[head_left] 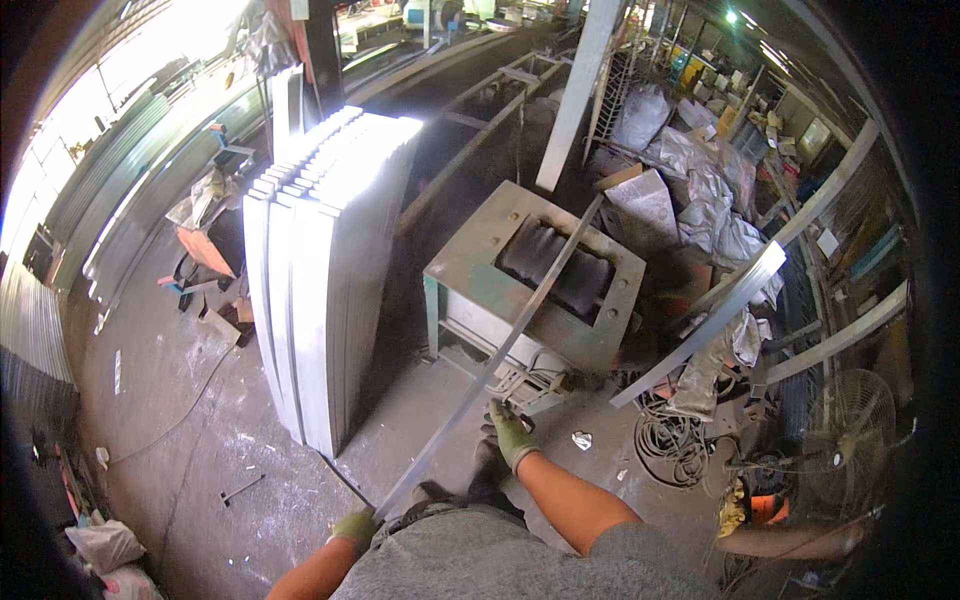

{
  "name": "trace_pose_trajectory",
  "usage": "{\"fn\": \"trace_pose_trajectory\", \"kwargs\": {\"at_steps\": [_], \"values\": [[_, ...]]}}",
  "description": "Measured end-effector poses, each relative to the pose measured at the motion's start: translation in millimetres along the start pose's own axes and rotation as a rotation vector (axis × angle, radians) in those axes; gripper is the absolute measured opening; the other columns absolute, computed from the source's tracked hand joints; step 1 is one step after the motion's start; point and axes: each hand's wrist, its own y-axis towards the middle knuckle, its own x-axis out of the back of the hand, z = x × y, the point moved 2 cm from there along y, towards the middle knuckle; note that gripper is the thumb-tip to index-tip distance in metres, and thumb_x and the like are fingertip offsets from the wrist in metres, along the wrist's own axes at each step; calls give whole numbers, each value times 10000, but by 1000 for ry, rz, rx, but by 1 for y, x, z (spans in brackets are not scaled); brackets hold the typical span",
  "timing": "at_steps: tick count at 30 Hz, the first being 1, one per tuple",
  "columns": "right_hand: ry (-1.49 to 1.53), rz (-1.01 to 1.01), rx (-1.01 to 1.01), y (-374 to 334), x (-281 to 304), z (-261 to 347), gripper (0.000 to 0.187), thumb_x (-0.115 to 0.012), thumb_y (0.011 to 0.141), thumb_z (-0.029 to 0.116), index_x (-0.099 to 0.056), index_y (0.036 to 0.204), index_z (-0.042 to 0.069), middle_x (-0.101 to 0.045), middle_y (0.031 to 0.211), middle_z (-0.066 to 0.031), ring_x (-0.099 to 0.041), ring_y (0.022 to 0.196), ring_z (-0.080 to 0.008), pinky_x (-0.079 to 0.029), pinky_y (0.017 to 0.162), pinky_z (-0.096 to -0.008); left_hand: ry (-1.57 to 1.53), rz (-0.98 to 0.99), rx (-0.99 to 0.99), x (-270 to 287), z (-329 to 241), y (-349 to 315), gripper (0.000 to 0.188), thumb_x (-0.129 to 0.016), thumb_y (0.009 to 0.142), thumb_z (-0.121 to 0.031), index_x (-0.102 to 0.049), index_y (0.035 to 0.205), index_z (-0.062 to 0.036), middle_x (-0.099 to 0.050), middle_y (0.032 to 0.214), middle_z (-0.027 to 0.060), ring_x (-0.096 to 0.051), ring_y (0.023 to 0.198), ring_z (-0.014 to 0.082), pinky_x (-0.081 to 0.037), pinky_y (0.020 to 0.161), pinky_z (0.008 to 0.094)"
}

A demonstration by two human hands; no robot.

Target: The person feeds long metal strips into a roller machine one at a time, then stacks the processed strips on a nearby rack. The person repeats this cycle throughout the clip, handling each strip with gloved hands.

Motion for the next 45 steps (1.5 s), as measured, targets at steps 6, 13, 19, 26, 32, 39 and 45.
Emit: {"fn": "trace_pose_trajectory", "kwargs": {"at_steps": [6, 13, 19, 26, 32, 39, 45], "values": [[-96, 43, 100, -31, -53, 22, 787, -611, 1080, 775, -676, 1442, 80, -734, 1199, -45, -749, 973, -145, -624, 785, -315, -152, -46, 114, -85, 106, -114, 352, -647, 1075, -403, -686, 1293, -129, -805, 1206, 267, -768, 1138, 522, -611, 956, 613], [-534, 123, 202, -68, -64, 25, 775, -613, 1099, 715, -702, 1362, -8, -782, 1117, -147, -750, 1005, -291, -592, 945, -449, -55, 23, 102, -131, 163, -157, 466, -571, 1117, -434, -672, 1491, -174, -769, 1396, 233, -740, 1265, 497, -604, 1019, 568], [-578, -443, 491, 15, -31, 86, 885, -673, 1104, 508, -380, 1697, -81, -527, 1648, -353, -515, 1547, -479, -403, 1300, -494, -308, -131, 56, -45, 30, -98, 464, -778, 1019, -268, -677, 1438, -99, -805, 1275, 255, -795, 1153, 444, -615, 1014, 521], [-914, -833, 809, 114, 18, 212, 670, -620, 1111, 330, -499, 1606, -105, -500, 1673, -374, -490, 1559, -527, -375, 1334, -560, -896, -75, -104, 59, -91, -42, 506, -921, 933, -200, -743, 1369, -15, -841, 1171, 147, -776, 1049, 194, -616, 958, 391], [-1113, -883, 814, 154, 32, 243, 609, -567, 1127, 363, -559, 1605, -16, -573, 1656, -289, -492, 1571, -497, -372, 1332, -597, -609, 224, 44, 100, -125, 30, 609, -986, 894, -322, -761, 1343, 22, -824, 1202, 77, -735, 1065, 181, -597, 993, 376], [-1251, -933, 858, 225, 81, 311, 470, -554, 1121, 334, -697, 1454, 34, -675, 1555, -217, -611, 1463, -444, -479, 1242, -595, -502, -89, 73, 175, -243, 54, 762, -600, 1073, -718, -776, 1257, 0, -809, 1198, 288, -764, 1155, 482, -577, 1024, 539], [-1205, -886, 882, 227, 92, 314, 512, -567, 1100, 350, -672, 1487, 33, -639, 1582, -241, -572, 1497, -458, -451, 1271, -586, -362, -210, 144, 176, -263, 57, 744, -532, 1101, -745, -801, 1112, -52, -787, 1087, 311, -739, 1085, 550, -570, 934, 612]]}}
